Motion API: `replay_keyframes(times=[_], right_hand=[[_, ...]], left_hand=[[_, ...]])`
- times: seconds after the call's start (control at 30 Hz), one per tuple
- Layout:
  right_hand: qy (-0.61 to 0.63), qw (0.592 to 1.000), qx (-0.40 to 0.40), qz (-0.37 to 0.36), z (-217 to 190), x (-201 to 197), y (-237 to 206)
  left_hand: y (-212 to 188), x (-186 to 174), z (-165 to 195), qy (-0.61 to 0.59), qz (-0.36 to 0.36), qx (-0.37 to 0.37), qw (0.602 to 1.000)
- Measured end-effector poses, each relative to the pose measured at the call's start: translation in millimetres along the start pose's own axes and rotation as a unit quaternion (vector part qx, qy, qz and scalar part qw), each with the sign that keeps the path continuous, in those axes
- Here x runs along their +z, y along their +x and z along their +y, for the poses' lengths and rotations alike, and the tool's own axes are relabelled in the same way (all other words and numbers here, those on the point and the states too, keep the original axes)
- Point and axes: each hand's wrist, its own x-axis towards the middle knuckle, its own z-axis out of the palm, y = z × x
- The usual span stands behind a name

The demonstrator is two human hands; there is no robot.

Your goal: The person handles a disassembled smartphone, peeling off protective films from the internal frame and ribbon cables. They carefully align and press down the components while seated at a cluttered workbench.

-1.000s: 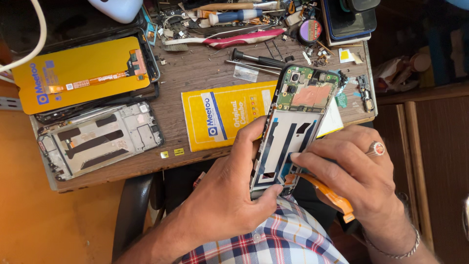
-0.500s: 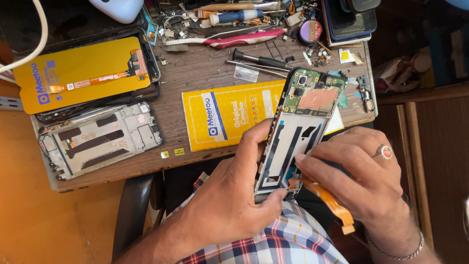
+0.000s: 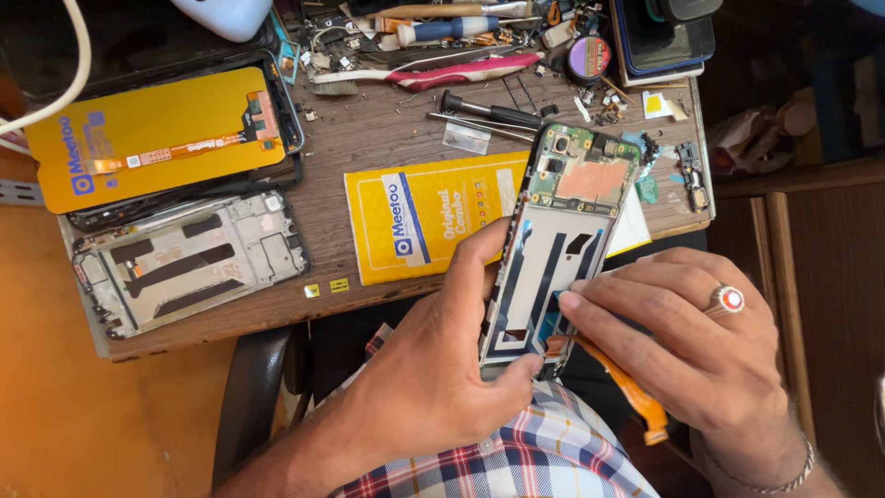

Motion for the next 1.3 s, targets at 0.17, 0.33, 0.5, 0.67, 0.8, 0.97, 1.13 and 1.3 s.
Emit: replay_keyframes(times=[0.17,0.33,0.5,0.67,0.8,0.97,1.13,1.3], right_hand=[[0.001,1.000,-0.025,-0.002,4,1,-1],[0.010,0.999,-0.035,-0.003,7,5,-1],[0.030,0.998,-0.047,0.002,14,13,-1],[0.027,0.999,-0.042,0.007,13,14,-1],[0.022,0.999,-0.003,0.027,4,12,0],[0.034,0.999,0.031,0.027,-2,8,0],[0.024,0.999,0.046,0.010,-2,8,-3],[0.027,0.999,0.020,0.009,1,8,-4]], left_hand=[[-1,-1,0,0.009,0.007,0.057,0.998],[-1,-3,-1,0.023,0.016,0.069,0.997],[-1,-4,-1,0.034,0.034,0.048,0.998],[-3,-7,0,-0.012,0.015,0.028,0.999],[-2,-6,1,0.006,0.020,0.031,0.999],[-2,-5,2,-0.023,0.008,0.012,1.000],[-1,-5,2,-0.014,0.007,0.029,0.999],[-3,-5,3,-0.005,0.002,-0.007,1.000]])
